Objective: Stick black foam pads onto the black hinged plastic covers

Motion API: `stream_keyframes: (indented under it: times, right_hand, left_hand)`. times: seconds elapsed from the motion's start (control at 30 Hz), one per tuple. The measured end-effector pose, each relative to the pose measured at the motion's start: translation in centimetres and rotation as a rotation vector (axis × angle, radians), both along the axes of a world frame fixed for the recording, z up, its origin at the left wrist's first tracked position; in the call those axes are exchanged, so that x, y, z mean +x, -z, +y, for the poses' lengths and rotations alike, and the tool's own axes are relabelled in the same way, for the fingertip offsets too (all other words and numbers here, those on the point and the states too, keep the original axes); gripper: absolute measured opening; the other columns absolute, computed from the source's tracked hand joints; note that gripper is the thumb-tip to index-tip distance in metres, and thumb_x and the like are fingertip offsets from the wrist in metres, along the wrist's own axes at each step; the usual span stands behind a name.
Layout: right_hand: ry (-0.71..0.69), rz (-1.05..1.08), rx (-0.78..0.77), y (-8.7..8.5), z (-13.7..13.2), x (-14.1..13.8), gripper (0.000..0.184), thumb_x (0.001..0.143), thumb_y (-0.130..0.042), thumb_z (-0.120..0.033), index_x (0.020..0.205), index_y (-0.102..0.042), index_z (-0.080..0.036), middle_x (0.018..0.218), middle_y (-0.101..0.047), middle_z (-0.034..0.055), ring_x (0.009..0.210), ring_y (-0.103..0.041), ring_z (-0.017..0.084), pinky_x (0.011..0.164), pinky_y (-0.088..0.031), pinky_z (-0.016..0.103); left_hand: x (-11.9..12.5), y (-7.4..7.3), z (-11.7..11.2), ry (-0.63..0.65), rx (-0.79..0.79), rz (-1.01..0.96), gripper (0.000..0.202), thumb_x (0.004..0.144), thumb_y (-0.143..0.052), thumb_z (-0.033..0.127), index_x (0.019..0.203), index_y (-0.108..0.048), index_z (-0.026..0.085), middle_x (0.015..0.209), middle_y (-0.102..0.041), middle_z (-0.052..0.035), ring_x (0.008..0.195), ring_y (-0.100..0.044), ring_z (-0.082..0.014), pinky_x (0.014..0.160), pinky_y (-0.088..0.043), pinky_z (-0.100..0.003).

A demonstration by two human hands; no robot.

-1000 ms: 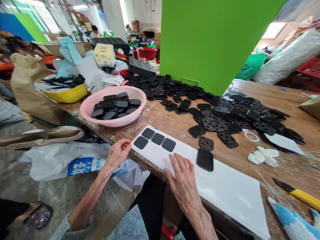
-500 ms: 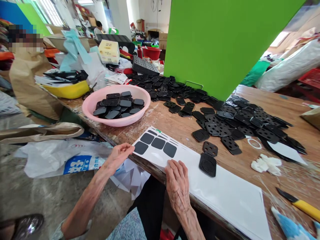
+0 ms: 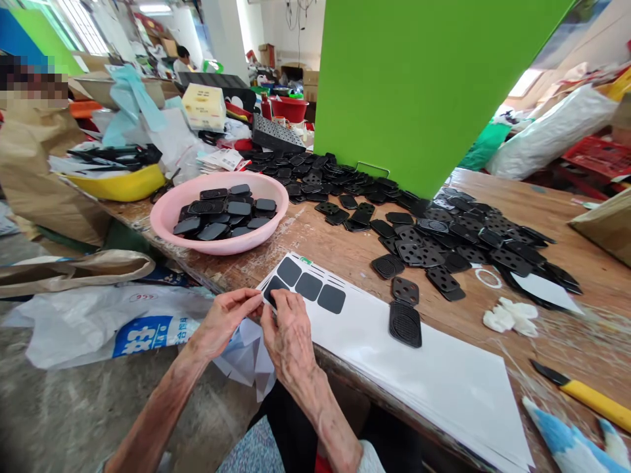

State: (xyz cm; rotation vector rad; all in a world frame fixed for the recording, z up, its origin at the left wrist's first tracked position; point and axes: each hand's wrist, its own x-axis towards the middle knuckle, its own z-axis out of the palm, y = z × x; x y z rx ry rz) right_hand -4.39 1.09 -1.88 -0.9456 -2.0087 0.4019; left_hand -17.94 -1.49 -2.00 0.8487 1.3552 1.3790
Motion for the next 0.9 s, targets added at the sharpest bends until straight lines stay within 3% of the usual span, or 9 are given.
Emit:
stream_keyframes:
  times: [0.13, 0.33, 0.5, 0.67, 0.77, 0.83, 0.9]
  right_hand:
    - [0.024, 0.057, -0.101, 0.5, 0.6, -0.3, 0.013, 0.087, -0.05, -0.02, 0.091, -0.061, -0.016, 0.084, -0.069, 0.0095, 0.078, -0.064, 0.022, 0.071, -0.054, 0.035]
    - [0.005, 0.062, -0.226, 0.1, 0.9, 0.2, 0.014, 0.085, -0.051, -0.024, 0.084, -0.063, -0.016, 0.08, -0.071, 0.0088, 0.074, -0.067, 0.02, 0.07, -0.053, 0.032]
    - [-0.007, 0.131, -0.342, -0.6, 1.2, 0.4, 0.02, 0.084, -0.048, -0.025, 0.082, -0.066, -0.017, 0.075, -0.071, 0.0065, 0.068, -0.067, 0.018, 0.067, -0.051, 0.028]
    - [0.058, 0.294, -0.502, 0.2, 2.0, 1.5, 0.026, 0.085, -0.047, -0.036, 0.078, -0.064, -0.018, 0.063, -0.065, 0.0018, 0.058, -0.061, 0.016, 0.058, -0.048, 0.027]
    - [0.122, 0.398, -0.545, 0.8, 3.2, 3.1, 0.027, 0.086, -0.048, -0.039, 0.08, -0.062, -0.017, 0.065, -0.064, 0.0017, 0.061, -0.061, 0.017, 0.06, -0.049, 0.028]
    - [0.188, 0.389, -0.499, 0.7, 3.6, 4.3, 0.025, 0.088, -0.047, -0.037, 0.082, -0.061, -0.017, 0.067, -0.065, 0.0023, 0.063, -0.062, 0.018, 0.064, -0.05, 0.03]
    - [0.303, 0.325, -0.35, 0.4, 3.3, 5.2, 0.021, 0.088, -0.046, -0.033, 0.085, -0.061, -0.018, 0.071, -0.066, 0.0039, 0.065, -0.062, 0.019, 0.066, -0.05, 0.032]
  left_hand:
    - [0.3, 0.5, 0.1, 0.043, 0.076, 0.155, 0.019, 0.075, -0.067, 0.032, 0.083, -0.071, 0.016, 0.073, -0.069, -0.0012, 0.068, -0.062, -0.0138, 0.066, -0.049, -0.023]
    - [0.3, 0.3, 0.1, 0.081, 0.157, 0.358, 0.018, 0.079, -0.059, 0.031, 0.082, -0.071, 0.017, 0.08, -0.07, -0.0028, 0.075, -0.064, -0.0163, 0.07, -0.05, -0.024]
    - [0.5, 0.0, 0.3, 0.09, 0.14, 0.338, 0.02, 0.079, -0.061, 0.034, 0.084, -0.07, 0.017, 0.077, -0.069, -0.0028, 0.073, -0.064, -0.0163, 0.07, -0.05, -0.025]
    - [1.3, 0.4, 0.8, -0.047, 0.035, 0.262, 0.021, 0.073, -0.062, 0.037, 0.072, -0.066, 0.017, 0.059, -0.063, -0.001, 0.058, -0.061, -0.0149, 0.057, -0.047, -0.024]
    - [1.0, 0.8, 1.3, -0.134, 0.01, 0.284, 0.023, 0.072, -0.06, 0.039, 0.068, -0.063, 0.017, 0.057, -0.061, -0.0005, 0.055, -0.059, -0.0145, 0.053, -0.044, -0.024]
    - [0.7, 0.8, 1.4, -0.192, 0.005, 0.306, 0.023, 0.069, -0.062, 0.04, 0.071, -0.063, 0.017, 0.059, -0.06, 0.0002, 0.055, -0.057, -0.0143, 0.053, -0.044, -0.025]
    - [1.0, 0.3, 1.3, -0.288, 0.018, 0.353, 0.027, 0.066, -0.065, 0.041, 0.081, -0.063, 0.018, 0.065, -0.059, 0.0012, 0.057, -0.054, -0.0135, 0.055, -0.043, -0.025]
